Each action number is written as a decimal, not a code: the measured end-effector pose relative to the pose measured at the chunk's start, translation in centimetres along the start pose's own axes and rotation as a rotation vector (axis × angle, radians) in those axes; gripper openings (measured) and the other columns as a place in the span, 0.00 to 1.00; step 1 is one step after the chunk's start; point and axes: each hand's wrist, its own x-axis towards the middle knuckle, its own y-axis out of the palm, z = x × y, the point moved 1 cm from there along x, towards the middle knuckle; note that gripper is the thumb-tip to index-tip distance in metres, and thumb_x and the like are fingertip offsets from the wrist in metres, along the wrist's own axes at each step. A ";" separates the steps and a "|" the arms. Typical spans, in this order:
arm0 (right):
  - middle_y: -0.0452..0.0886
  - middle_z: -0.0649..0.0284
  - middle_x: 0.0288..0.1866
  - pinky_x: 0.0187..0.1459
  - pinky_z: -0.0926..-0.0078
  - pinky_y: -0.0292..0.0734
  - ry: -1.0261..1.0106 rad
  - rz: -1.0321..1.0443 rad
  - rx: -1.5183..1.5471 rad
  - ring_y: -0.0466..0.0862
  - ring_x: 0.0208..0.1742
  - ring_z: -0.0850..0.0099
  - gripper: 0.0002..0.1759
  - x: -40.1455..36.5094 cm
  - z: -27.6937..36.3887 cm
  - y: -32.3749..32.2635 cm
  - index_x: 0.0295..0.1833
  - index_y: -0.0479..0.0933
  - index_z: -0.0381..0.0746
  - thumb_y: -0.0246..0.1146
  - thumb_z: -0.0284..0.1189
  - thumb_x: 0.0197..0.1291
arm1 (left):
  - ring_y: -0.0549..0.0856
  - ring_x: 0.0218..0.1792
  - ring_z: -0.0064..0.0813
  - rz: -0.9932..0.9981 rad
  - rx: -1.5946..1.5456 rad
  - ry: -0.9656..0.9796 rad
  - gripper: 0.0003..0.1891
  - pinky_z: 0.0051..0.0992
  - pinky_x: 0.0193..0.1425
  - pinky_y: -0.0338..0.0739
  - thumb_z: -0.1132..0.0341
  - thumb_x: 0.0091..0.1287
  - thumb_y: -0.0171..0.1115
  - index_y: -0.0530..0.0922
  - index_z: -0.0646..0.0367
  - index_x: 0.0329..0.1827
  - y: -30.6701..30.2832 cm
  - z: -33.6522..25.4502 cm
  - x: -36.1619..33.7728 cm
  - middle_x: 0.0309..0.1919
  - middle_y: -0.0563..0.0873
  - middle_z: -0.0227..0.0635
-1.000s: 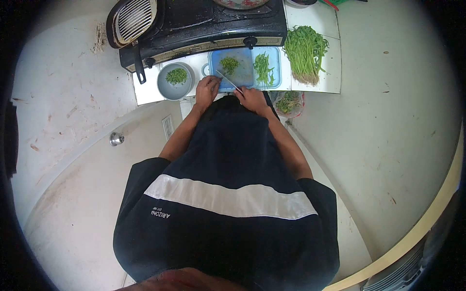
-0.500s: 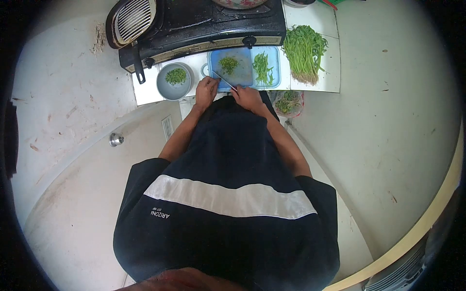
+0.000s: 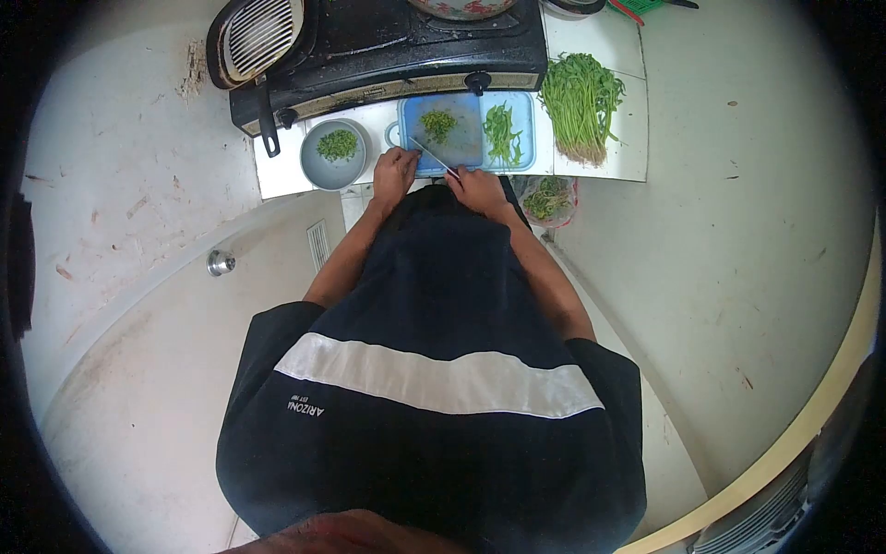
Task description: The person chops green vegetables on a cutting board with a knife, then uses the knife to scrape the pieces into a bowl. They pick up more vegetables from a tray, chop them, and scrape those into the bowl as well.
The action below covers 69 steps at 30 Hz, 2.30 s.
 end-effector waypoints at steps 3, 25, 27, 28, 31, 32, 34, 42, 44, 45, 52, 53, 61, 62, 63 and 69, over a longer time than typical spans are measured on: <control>0.85 0.44 0.26 0.35 0.42 0.83 -0.036 -0.002 0.005 0.87 0.29 0.41 0.27 -0.2 -0.4 0.5 0.44 0.81 0.35 0.56 0.51 0.78 | 0.85 0.39 0.42 0.010 -0.010 -0.018 0.07 0.40 0.48 0.79 0.72 0.66 0.70 0.90 0.56 0.46 0.1 0.2 -0.2 0.36 0.85 0.36; 0.85 0.42 0.27 0.38 0.40 0.83 0.101 -0.039 0.011 0.88 0.32 0.39 0.27 0.9 -0.2 -0.8 0.43 0.80 0.37 0.54 0.52 0.79 | 0.87 0.43 0.44 -0.007 -0.054 -0.039 0.07 0.42 0.51 0.79 0.72 0.69 0.66 0.89 0.56 0.47 0.1 -0.2 0.0 0.41 0.88 0.38; 0.85 0.42 0.27 0.38 0.40 0.83 0.089 -0.027 0.011 0.87 0.32 0.39 0.27 0.6 -0.2 -0.9 0.43 0.80 0.37 0.54 0.52 0.79 | 0.87 0.43 0.45 -0.011 -0.072 -0.069 0.07 0.42 0.51 0.79 0.72 0.69 0.66 0.89 0.56 0.47 0.1 -0.3 0.2 0.41 0.88 0.38; 0.85 0.42 0.27 0.38 0.40 0.82 0.075 -0.014 0.012 0.87 0.32 0.39 0.27 0.4 -0.1 -0.9 0.43 0.80 0.37 0.55 0.52 0.79 | 0.86 0.44 0.44 -0.003 -0.053 -0.050 0.07 0.42 0.51 0.79 0.72 0.69 0.67 0.89 0.56 0.47 0.2 -0.2 0.2 0.42 0.88 0.38; 0.83 0.42 0.24 0.37 0.40 0.81 0.010 -0.011 0.070 0.85 0.30 0.38 0.25 -0.2 0.0 -0.5 0.44 0.79 0.37 0.57 0.51 0.78 | 0.86 0.44 0.43 -0.005 -0.020 0.003 0.07 0.41 0.51 0.78 0.73 0.68 0.67 0.89 0.56 0.46 0.6 0.2 0.2 0.42 0.88 0.37; 0.83 0.42 0.24 0.37 0.40 0.81 0.009 -0.011 0.070 0.85 0.30 0.38 0.25 -0.2 0.0 -0.3 0.44 0.79 0.37 0.57 0.51 0.78 | 0.85 0.45 0.42 -0.014 -0.005 0.039 0.08 0.41 0.51 0.78 0.73 0.67 0.67 0.89 0.56 0.47 0.7 0.4 0.1 0.42 0.88 0.36; 0.83 0.42 0.24 0.36 0.40 0.81 -0.028 -0.016 0.063 0.85 0.30 0.38 0.25 -0.3 0.0 -0.1 0.44 0.79 0.36 0.57 0.50 0.79 | 0.85 0.45 0.41 -0.011 0.007 0.042 0.08 0.40 0.51 0.78 0.73 0.67 0.67 0.89 0.56 0.47 0.4 0.1 0.2 0.42 0.87 0.36; 0.84 0.43 0.26 0.36 0.42 0.82 0.006 0.038 0.053 0.87 0.31 0.40 0.26 -0.1 0.0 0.4 0.46 0.80 0.35 0.55 0.51 0.79 | 0.85 0.45 0.40 0.005 0.058 0.047 0.09 0.39 0.50 0.78 0.73 0.66 0.69 0.89 0.56 0.47 0.2 -0.2 0.1 0.42 0.87 0.35; 0.85 0.43 0.27 0.37 0.42 0.84 0.026 0.060 0.050 0.88 0.31 0.41 0.28 0.3 0.1 0.7 0.47 0.80 0.35 0.55 0.52 0.79 | 0.85 0.45 0.40 -0.009 0.033 0.050 0.09 0.39 0.50 0.78 0.73 0.65 0.69 0.89 0.56 0.47 0.1 -0.4 0.1 0.43 0.87 0.35; 0.85 0.43 0.27 0.37 0.42 0.84 0.010 0.034 0.009 0.88 0.31 0.41 0.28 0.6 0.4 0.7 0.47 0.80 0.35 0.55 0.52 0.79 | 0.85 0.45 0.40 -0.009 0.031 0.053 0.09 0.39 0.50 0.78 0.73 0.65 0.69 0.89 0.56 0.47 0.2 -0.4 0.1 0.43 0.87 0.35; 0.84 0.43 0.25 0.35 0.41 0.82 0.004 -0.013 -0.006 0.86 0.30 0.39 0.25 -0.2 0.0 0.0 0.46 0.79 0.38 0.56 0.51 0.79 | 0.85 0.45 0.40 -0.006 0.032 0.003 0.08 0.40 0.50 0.77 0.73 0.67 0.68 0.89 0.56 0.47 0.4 -0.1 0.0 0.42 0.87 0.35; 0.84 0.43 0.25 0.35 0.41 0.82 0.002 -0.013 -0.008 0.86 0.30 0.39 0.25 -0.2 -0.3 0.0 0.46 0.79 0.38 0.56 0.51 0.79 | 0.85 0.45 0.40 -0.016 0.020 -0.002 0.08 0.40 0.50 0.77 0.73 0.67 0.68 0.89 0.56 0.47 0.3 -0.3 0.1 0.42 0.87 0.35; 0.82 0.43 0.24 0.34 0.40 0.80 0.001 -0.038 0.108 0.85 0.29 0.38 0.23 -0.3 -0.5 -0.3 0.44 0.79 0.37 0.57 0.49 0.79 | 0.86 0.44 0.40 -0.017 0.001 0.025 0.07 0.40 0.51 0.77 0.73 0.67 0.69 0.89 0.56 0.46 0.0 -0.1 0.3 0.40 0.88 0.35; 0.82 0.43 0.24 0.34 0.40 0.80 0.001 -0.038 0.109 0.85 0.29 0.38 0.23 -0.3 -0.5 -0.4 0.44 0.79 0.37 0.57 0.49 0.79 | 0.86 0.44 0.40 -0.014 0.001 0.018 0.07 0.40 0.51 0.78 0.73 0.66 0.70 0.89 0.56 0.46 0.1 -0.1 0.2 0.40 0.88 0.35; 0.82 0.43 0.24 0.35 0.40 0.80 -0.009 -0.023 0.121 0.85 0.29 0.37 0.23 -0.4 -0.5 -0.3 0.44 0.79 0.37 0.58 0.48 0.79 | 0.86 0.44 0.40 -0.012 0.002 0.017 0.07 0.40 0.51 0.78 0.73 0.66 0.70 0.89 0.56 0.46 0.1 -0.1 0.1 0.40 0.88 0.35; 0.83 0.43 0.24 0.33 0.42 0.81 -0.069 -0.042 0.062 0.85 0.28 0.39 0.24 -0.2 -0.5 0.8 0.44 0.79 0.36 0.58 0.48 0.78 | 0.86 0.44 0.40 -0.029 -0.005 0.016 0.07 0.40 0.51 0.78 0.73 0.65 0.70 0.89 0.56 0.45 0.3 0.0 0.0 0.41 0.87 0.35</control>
